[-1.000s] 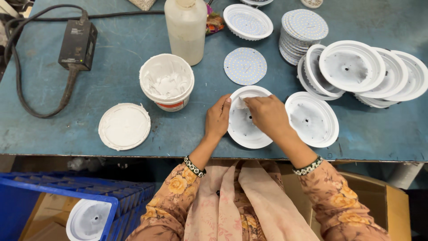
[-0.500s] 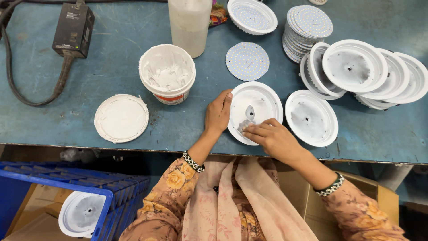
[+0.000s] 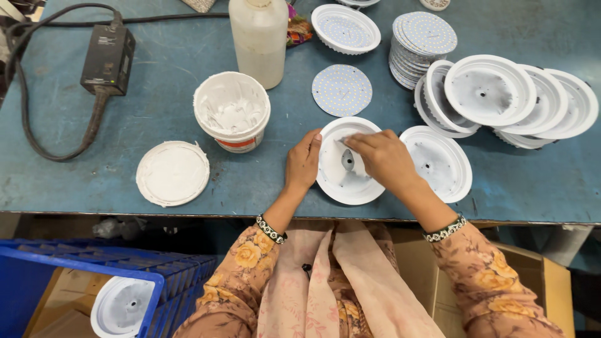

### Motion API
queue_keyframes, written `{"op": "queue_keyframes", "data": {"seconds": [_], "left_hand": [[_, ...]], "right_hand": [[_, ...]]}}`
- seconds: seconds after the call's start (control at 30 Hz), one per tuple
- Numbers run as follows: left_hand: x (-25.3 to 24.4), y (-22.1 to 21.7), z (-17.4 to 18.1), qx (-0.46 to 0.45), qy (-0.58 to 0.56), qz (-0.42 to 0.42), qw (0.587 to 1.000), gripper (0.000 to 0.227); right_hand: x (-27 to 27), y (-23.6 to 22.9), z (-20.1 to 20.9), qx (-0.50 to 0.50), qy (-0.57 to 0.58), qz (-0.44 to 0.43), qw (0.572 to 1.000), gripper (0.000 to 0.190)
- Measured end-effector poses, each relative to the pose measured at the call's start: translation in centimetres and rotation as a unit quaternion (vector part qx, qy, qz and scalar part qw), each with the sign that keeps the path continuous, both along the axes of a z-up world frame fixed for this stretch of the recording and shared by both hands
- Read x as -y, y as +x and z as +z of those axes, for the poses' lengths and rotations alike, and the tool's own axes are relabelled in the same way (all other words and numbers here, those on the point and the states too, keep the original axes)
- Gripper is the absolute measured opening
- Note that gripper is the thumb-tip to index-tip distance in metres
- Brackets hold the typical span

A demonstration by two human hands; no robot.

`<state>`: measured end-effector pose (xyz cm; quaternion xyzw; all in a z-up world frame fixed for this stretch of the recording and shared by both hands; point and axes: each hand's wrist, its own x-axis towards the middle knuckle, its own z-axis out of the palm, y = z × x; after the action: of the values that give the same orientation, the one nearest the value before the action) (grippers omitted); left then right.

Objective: The person scoops a white paste from a container using a small spatula and spreads it onto the inner surface of circular white plastic parts. They repeat this process on multiple parts, stacking the treated ones on the table.

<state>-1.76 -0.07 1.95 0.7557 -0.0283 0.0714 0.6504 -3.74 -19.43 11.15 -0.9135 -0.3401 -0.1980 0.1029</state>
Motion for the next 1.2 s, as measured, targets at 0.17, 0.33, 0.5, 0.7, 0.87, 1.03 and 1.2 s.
{"op": "queue_keyframes", "data": {"seconds": [0.17,0.33,0.5,0.7,0.87,1.03,1.2], "left_hand": [[0.2,0.0,0.0,-0.017,0.015,0.005,1.000,0.038],[0.2,0.1,-0.2,-0.019,0.017,0.007,1.000,0.039],[0.2,0.2,-0.5,0.009,0.002,0.016,1.000,0.038],[-1.3,-4.2,-0.9,-0.057,-0.066,-0.022,0.996,0.032],[-3.6,-5.8,-0.5,-0.067,-0.039,-0.058,0.995,0.035],[-1.9,-0.2,0.3,-0.056,0.080,-0.111,0.989,0.043],[-0.1,0.6,-0.4,-0.093,-0.021,-0.173,0.980,0.041]], "right_hand": [[0.0,-3.4,-1.5,0.001,-0.053,0.003,0.999,0.048],[0.5,-4.7,-0.7,0.030,-0.002,0.013,0.999,0.043],[1.2,-2.1,1.6,-0.018,0.127,-0.070,0.989,0.026],[3.6,-4.5,0.2,-0.155,0.297,-0.170,0.927,0.021],[4.7,-6.4,-2.5,-0.251,0.470,-0.178,0.827,0.019],[4.5,-6.8,-1.1,-0.163,0.275,-0.164,0.933,0.024],[3.3,-6.0,-0.5,-0.007,0.068,-0.086,0.994,0.030]]}}
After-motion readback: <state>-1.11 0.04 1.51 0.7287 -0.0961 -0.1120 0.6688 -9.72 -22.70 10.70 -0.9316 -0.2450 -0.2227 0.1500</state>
